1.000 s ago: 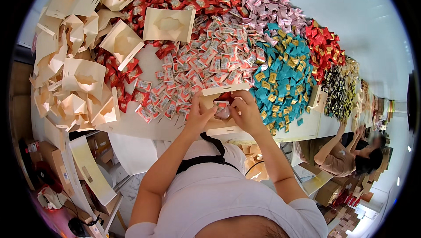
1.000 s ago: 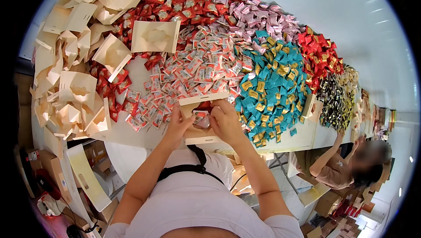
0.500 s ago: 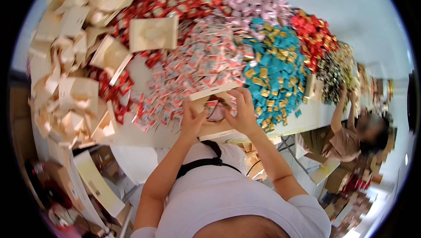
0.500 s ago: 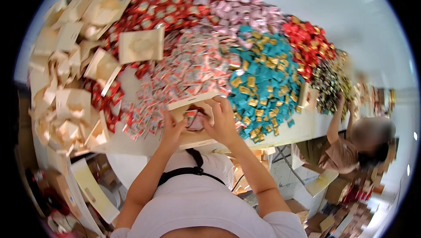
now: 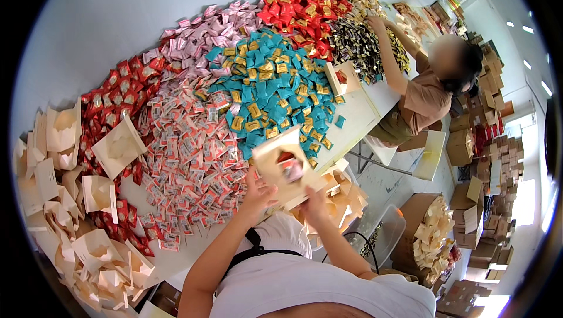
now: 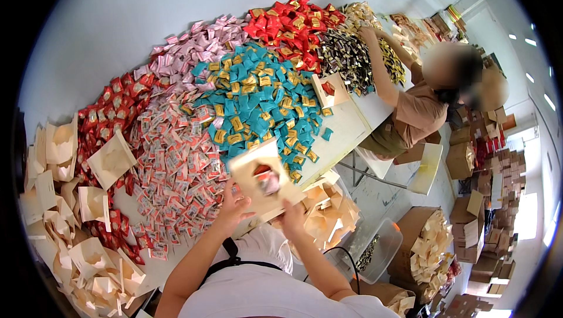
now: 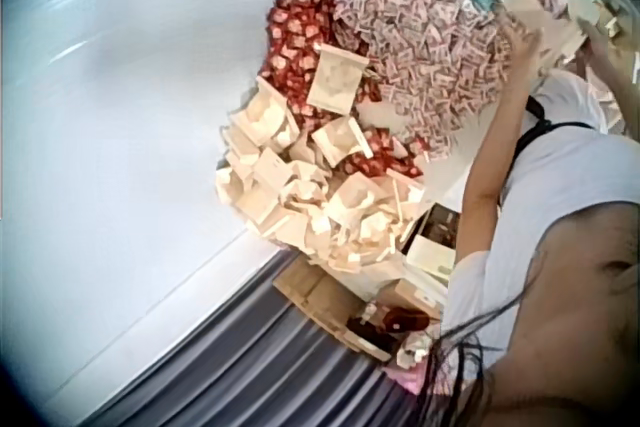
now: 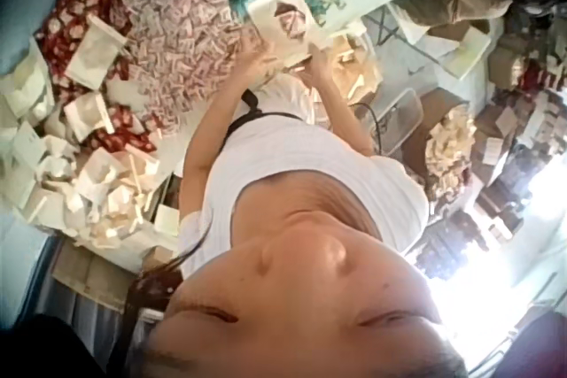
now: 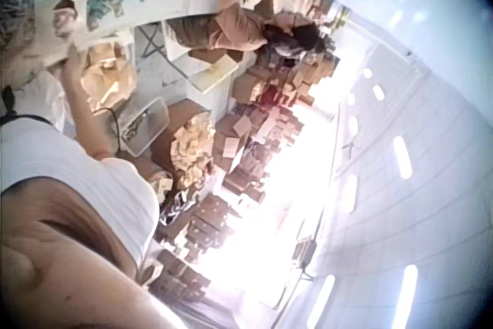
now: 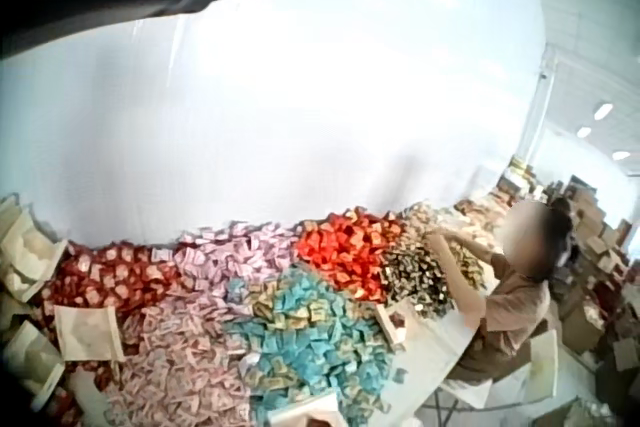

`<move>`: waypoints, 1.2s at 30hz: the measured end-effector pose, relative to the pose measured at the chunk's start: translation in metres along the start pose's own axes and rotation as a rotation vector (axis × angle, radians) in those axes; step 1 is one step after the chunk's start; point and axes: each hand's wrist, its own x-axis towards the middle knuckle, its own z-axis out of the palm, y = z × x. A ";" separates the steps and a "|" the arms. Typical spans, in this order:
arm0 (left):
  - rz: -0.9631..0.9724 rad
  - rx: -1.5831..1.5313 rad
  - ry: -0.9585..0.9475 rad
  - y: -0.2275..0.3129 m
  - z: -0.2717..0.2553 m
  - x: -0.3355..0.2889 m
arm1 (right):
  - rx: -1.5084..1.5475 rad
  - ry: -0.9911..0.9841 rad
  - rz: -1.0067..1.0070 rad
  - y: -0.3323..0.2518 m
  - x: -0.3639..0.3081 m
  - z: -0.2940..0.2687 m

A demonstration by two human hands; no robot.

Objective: The person picks up small colored packets and places them into a small cream-colored box, then puts the filled box aside and starts the next one.

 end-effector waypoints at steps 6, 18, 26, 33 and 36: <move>-0.238 0.122 -0.128 0.002 -0.035 -0.021 | 0.190 0.250 -0.250 -0.066 0.133 -0.089; -0.031 -0.240 0.606 -0.025 -0.161 -0.184 | 0.259 0.220 -0.209 -0.166 0.361 -0.151; 0.040 -0.438 0.680 -0.049 -0.138 -0.212 | -0.504 -0.637 -0.573 0.015 0.121 0.231; 0.186 -0.498 0.797 -0.057 -0.137 -0.251 | -1.238 -0.755 -0.923 0.151 0.053 0.416; 0.252 -0.480 0.852 -0.055 -0.143 -0.267 | -1.227 -0.618 -0.881 0.159 0.078 0.435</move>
